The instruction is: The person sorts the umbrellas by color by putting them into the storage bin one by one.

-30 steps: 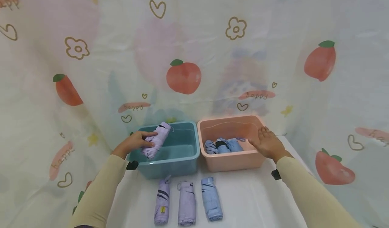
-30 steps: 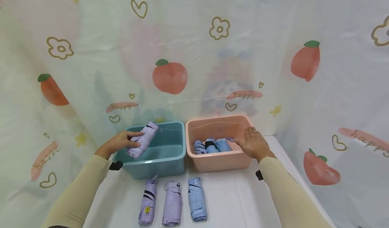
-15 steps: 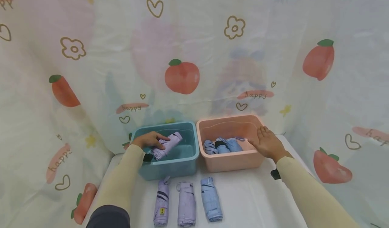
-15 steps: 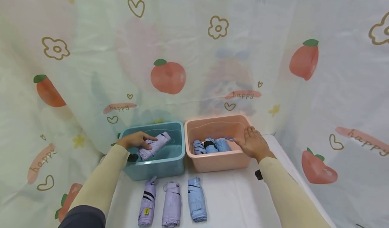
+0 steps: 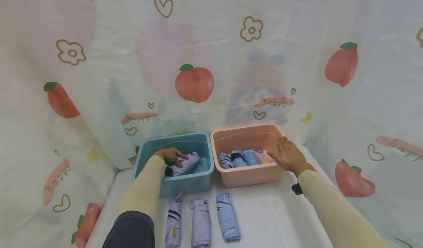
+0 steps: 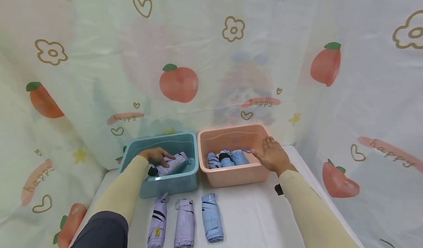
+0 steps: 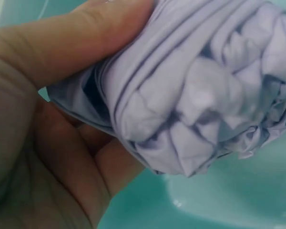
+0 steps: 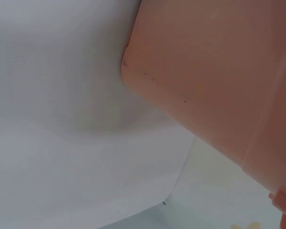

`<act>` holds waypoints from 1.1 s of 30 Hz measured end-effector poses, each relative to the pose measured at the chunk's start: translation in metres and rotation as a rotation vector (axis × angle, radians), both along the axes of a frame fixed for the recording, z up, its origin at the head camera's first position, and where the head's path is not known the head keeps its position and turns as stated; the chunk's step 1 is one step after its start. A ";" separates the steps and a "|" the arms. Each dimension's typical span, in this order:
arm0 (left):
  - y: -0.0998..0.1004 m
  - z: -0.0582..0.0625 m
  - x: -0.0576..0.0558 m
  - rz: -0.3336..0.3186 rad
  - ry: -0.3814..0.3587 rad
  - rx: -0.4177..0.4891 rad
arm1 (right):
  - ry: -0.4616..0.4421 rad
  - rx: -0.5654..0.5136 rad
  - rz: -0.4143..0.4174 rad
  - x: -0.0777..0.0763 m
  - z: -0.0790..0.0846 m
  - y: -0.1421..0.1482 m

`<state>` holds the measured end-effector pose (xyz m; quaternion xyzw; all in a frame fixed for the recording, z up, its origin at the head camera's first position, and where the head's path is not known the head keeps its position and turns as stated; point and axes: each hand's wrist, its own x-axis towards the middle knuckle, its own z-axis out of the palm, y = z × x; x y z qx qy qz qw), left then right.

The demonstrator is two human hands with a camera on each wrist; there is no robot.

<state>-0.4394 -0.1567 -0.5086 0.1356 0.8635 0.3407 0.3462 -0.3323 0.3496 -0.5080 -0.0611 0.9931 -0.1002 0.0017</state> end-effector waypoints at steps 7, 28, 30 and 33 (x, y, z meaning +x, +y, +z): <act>0.001 -0.029 -0.001 0.022 -0.049 -0.026 | 0.005 -0.007 0.017 0.000 -0.008 -0.006; 0.006 -0.036 0.000 -0.090 0.027 -0.199 | 0.027 0.025 0.003 -0.001 -0.004 -0.003; 0.009 -0.034 0.000 -0.102 0.022 -0.203 | 0.035 0.025 -0.001 -0.002 -0.004 -0.001; 0.014 -0.032 0.000 -0.120 -0.051 -0.196 | 0.033 0.017 0.000 -0.002 -0.006 0.001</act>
